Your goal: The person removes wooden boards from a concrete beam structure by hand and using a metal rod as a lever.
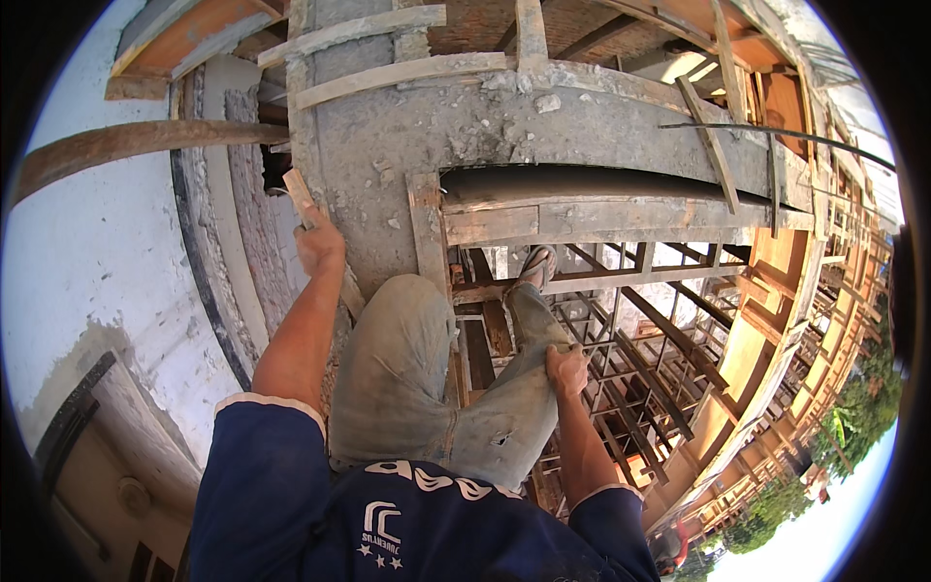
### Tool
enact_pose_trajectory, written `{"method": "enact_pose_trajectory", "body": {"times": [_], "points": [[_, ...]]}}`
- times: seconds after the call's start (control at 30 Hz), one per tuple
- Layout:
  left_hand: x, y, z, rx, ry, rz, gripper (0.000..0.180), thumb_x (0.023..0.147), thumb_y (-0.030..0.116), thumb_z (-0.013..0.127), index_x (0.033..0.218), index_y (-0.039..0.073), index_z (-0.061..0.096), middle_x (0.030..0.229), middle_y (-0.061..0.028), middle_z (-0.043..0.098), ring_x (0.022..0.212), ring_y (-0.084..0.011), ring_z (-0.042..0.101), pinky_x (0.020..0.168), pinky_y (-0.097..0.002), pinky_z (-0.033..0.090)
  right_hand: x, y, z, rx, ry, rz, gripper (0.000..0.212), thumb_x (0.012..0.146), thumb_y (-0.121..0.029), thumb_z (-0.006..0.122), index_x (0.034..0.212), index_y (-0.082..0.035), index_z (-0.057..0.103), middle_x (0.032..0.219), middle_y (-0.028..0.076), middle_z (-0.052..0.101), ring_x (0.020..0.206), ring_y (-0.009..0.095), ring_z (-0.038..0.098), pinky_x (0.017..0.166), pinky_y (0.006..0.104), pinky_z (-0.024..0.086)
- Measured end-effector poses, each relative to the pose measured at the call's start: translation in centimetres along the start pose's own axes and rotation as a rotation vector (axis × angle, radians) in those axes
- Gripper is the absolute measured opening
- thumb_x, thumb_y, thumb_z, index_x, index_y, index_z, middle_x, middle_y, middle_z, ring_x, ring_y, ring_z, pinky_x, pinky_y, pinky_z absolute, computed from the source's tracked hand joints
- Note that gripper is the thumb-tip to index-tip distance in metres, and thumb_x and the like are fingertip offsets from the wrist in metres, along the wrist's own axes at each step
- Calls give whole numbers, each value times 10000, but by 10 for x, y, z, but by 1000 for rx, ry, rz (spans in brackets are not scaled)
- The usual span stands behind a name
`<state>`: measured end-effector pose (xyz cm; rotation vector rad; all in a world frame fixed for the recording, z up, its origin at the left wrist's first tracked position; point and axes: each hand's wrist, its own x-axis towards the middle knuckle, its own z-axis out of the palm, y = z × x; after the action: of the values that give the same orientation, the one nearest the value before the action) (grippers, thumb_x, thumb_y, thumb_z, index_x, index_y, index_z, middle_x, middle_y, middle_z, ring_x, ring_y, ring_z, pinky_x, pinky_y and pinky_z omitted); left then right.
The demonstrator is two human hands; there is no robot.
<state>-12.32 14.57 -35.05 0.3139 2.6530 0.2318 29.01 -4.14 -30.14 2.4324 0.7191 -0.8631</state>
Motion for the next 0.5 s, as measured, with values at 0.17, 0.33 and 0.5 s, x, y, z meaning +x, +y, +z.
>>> {"method": "enact_pose_trajectory", "body": {"times": [0.17, 0.33, 0.5], "points": [[3, 0, -1, 9, -19, -26, 924, 945, 732, 263, 1291, -69, 567, 1221, -300, 630, 1144, -446, 606, 982, -511, 465, -1, -2, -1, 1, 1, 5, 713, 802, -458, 664, 1345, -15, 531, 1332, 301, 538, 1222, 430, 560, 1030, 478, 456], [8, -5, 4, 55, 4, -12, 904, 948, 736, 240, 1301, -32, 560, 1191, -240, 664, 1109, -408, 633, 945, -520, 480, -1, -1, 2, 6, 11, 4, 715, 799, -455, 668, 1341, -9, 535, 1315, 301, 553, 1230, 426, 555, 1038, 473, 451], [3, -2, 2, -13, 3, -10, 916, 946, 727, 273, 1285, -73, 565, 1214, -302, 631, 1137, -453, 606, 980, -516, 462, 3, 3, 7, -4, 40, -2, 662, 803, -442, 686, 1300, -25, 558, 1306, 287, 538, 1162, 453, 594, 993, 492, 484]]}}
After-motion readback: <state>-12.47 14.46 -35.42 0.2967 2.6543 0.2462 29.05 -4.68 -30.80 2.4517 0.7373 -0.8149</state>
